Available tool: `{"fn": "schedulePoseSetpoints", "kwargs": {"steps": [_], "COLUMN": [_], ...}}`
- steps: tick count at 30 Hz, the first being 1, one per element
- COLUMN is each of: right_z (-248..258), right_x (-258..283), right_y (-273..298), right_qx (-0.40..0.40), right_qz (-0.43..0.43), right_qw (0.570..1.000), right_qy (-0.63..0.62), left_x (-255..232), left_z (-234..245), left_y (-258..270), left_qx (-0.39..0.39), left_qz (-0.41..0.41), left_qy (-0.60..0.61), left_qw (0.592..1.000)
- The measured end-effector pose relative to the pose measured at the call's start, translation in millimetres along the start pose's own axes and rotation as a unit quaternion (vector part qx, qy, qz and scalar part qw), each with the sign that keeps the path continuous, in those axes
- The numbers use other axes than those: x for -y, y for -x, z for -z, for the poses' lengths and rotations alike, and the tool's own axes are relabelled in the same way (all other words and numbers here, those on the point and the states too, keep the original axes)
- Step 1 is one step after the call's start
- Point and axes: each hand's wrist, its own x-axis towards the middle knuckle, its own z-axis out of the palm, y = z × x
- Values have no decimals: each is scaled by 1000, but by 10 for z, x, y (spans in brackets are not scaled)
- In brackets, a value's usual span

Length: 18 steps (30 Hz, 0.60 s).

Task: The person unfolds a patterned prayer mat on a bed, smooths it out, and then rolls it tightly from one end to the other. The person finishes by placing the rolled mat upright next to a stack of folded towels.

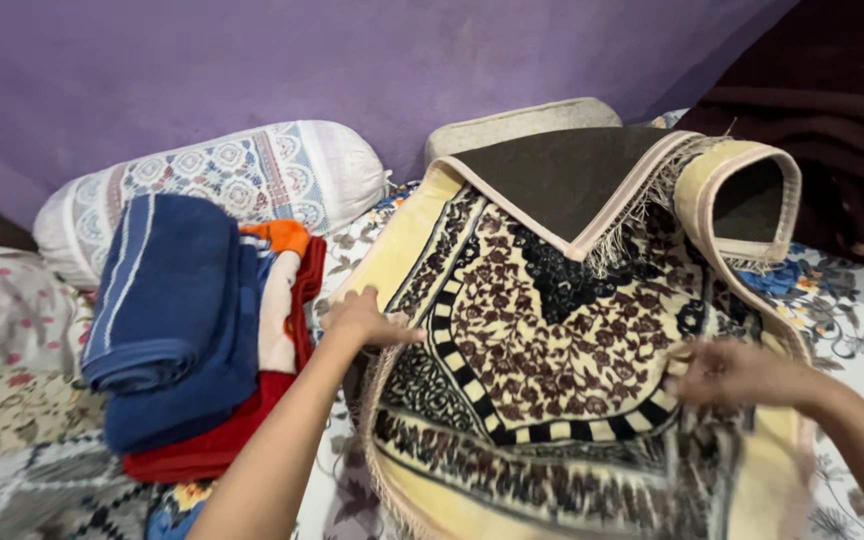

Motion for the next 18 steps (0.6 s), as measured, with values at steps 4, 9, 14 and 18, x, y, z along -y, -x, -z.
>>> {"fn": "schedulePoseSetpoints", "kwargs": {"steps": [4, 9, 14, 18], "right_z": [435, 637, 636, 322], "right_x": [278, 347, 42, -257], "right_y": [-455, -942, -1652, -2113], "right_qx": [-498, -604, -537, -514], "right_qz": [164, 180, 73, -41], "right_qw": [836, 776, 833, 851], "right_qy": [162, 32, -110, -101], "left_x": [-140, -67, 39, 35], "left_z": [-139, -526, -705, -608], "left_y": [-795, -1849, -2441, -2606], "left_qx": [-94, -170, -184, -139], "left_qz": [-42, -56, -42, 15], "left_qy": [96, 139, 138, 180], "left_qw": [990, 974, 972, 974]}}
